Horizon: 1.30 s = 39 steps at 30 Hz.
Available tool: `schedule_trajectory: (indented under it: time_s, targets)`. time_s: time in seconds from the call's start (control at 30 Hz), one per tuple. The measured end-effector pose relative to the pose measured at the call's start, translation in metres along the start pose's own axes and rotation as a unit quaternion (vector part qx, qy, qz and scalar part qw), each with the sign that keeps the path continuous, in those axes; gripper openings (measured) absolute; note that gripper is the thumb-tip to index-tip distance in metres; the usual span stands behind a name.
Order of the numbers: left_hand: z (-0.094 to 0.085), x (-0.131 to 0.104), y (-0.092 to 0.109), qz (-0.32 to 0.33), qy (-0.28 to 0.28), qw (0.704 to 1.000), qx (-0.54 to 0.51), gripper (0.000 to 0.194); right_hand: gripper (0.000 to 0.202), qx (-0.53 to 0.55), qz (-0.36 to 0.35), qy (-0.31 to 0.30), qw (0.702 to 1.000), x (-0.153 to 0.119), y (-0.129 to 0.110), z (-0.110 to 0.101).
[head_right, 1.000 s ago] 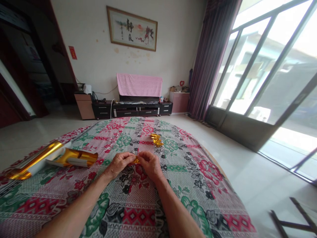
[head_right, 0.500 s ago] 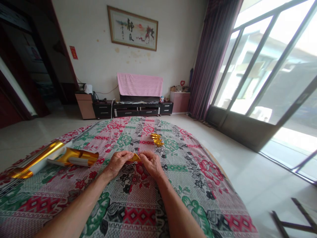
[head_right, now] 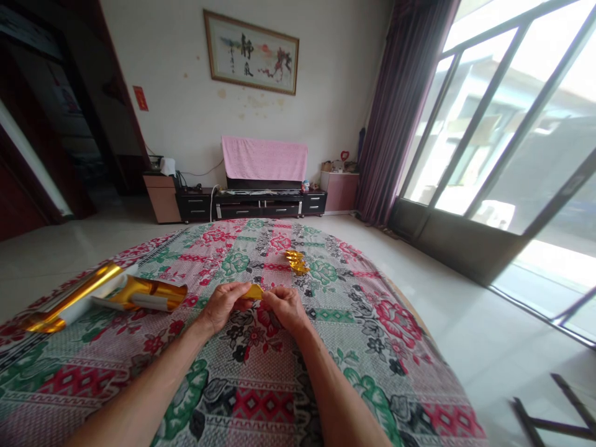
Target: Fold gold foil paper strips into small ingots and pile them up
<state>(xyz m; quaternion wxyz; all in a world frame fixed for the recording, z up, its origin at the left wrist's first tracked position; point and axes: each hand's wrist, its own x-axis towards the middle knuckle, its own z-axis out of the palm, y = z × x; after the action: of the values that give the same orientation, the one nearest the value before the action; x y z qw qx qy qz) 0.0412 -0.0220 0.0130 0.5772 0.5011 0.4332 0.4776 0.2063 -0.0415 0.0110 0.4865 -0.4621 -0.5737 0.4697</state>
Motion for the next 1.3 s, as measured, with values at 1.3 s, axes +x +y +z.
schedule_trajectory:
  time_s: [1.3]
  targets:
    - [0.003, -0.002, -0.001, 0.012, -0.046, 0.999, -0.017, 0.030, 0.028, -0.049, -0.013, -0.044, 0.998, 0.000, 0.005, 0.003]
